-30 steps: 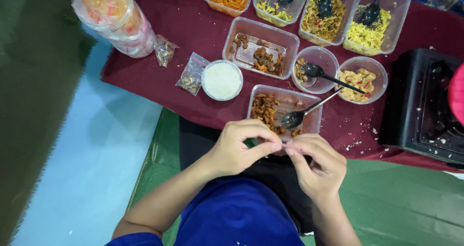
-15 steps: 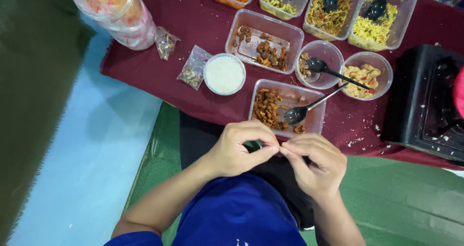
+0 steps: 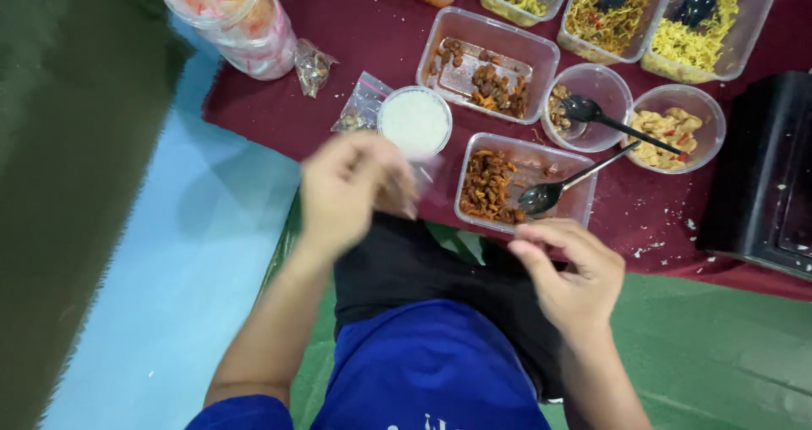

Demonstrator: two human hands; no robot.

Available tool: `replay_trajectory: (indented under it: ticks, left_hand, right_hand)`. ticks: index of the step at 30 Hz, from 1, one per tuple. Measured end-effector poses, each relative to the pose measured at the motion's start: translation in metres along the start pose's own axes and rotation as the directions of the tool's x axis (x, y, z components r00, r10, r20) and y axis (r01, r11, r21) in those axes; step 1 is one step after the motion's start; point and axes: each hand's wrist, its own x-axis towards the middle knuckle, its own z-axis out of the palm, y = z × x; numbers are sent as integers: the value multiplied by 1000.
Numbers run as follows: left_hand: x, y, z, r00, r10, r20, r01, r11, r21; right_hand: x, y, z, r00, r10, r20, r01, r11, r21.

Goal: Packaging food by portioning toppings, wrapping a rice ball, and filling a cup with rice.

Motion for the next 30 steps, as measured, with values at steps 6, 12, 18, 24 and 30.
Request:
replay_trajectory:
  ticks: [6,12,18,24,30]
  left_hand:
    - [91,-109,-53,979,124,-159,-91,976,199]
    - [88,-126,-78,866,501,8,-355,602,715]
    - [100,-119,-78,989,137,-61,-16,502,865]
    - [126,-119,-59,999,7,31,-32,356,934]
    - [154,-148,-46,952,266,149,-207,202,957]
  right_hand:
    - [-7,16,-19,999,42,-34,-45,996,-74]
    - [-18,1,-24,955,267,-132,-293,923,-249]
    - [-32,26,-40,921,317,-226,-371,890,-265]
    - [-37,28,-44,880,373,-295,-448,859,-250]
    - [-48,35,-52,882,372,-289,-447,853,-268]
